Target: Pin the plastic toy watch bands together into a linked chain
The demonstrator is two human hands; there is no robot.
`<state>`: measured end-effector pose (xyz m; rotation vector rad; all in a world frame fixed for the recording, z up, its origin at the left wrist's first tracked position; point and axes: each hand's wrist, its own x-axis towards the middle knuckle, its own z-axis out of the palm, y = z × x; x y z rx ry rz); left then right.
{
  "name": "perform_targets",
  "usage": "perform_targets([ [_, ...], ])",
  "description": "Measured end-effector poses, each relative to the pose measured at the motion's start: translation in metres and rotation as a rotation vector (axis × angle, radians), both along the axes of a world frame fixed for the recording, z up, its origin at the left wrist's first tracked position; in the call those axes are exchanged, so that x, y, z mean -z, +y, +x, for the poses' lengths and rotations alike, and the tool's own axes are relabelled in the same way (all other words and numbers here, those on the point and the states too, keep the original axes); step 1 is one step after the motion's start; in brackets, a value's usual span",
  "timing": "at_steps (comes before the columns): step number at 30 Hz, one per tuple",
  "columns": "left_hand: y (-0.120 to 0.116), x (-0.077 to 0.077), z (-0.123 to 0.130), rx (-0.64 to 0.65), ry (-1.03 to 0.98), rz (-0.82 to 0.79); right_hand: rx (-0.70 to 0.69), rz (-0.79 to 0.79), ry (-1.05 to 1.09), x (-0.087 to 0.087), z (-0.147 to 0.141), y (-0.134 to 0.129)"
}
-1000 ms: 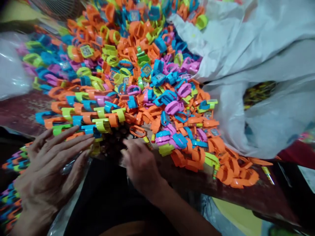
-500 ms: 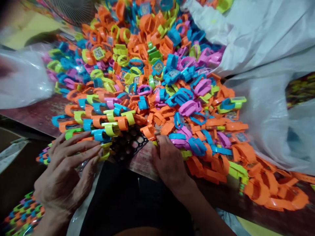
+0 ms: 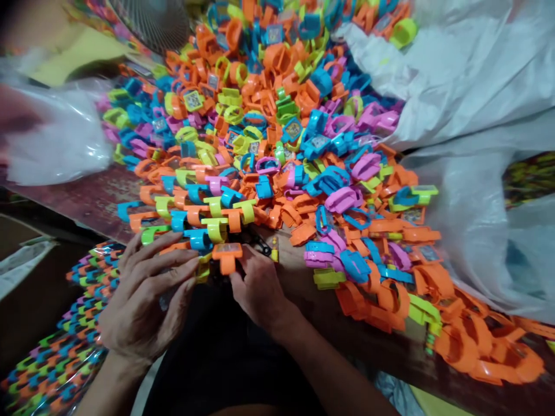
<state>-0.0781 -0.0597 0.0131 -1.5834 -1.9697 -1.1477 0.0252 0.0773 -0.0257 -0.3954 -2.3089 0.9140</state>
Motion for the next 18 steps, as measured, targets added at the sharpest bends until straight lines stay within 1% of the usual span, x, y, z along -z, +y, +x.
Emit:
perform_targets([
  [2,0.0,0.001,0.0,0.002,0.002,0.002,0.0,0.072,0.005,0.002,0.0,0.002],
  [4,0.0,0.002,-0.001,0.0,0.002,0.002,-0.023,0.093,0.024,0.003,-0.001,0.003],
  [7,0.0,0.005,0.0,-0.008,0.001,0.02,-0.058,0.04,0.017,0.001,-0.003,0.003],
  [9,0.0,0.005,0.001,-0.028,0.009,0.018,-0.058,-0.017,-0.031,-0.002,-0.004,0.003],
  [12,0.003,-0.001,0.005,-0.101,0.026,-0.005,-0.084,-0.048,-0.108,-0.004,-0.006,0.003],
  [15,0.011,-0.012,0.007,-0.168,0.043,-0.055,-0.169,-0.038,-0.165,-0.005,-0.007,0.003],
  [17,0.019,-0.016,0.006,-0.159,0.04,-0.123,-0.197,-0.008,-0.188,-0.005,-0.007,0.003],
  [18,0.023,-0.015,0.004,-0.142,0.019,-0.145,-0.201,0.015,-0.2,-0.005,-0.007,0.003],
])
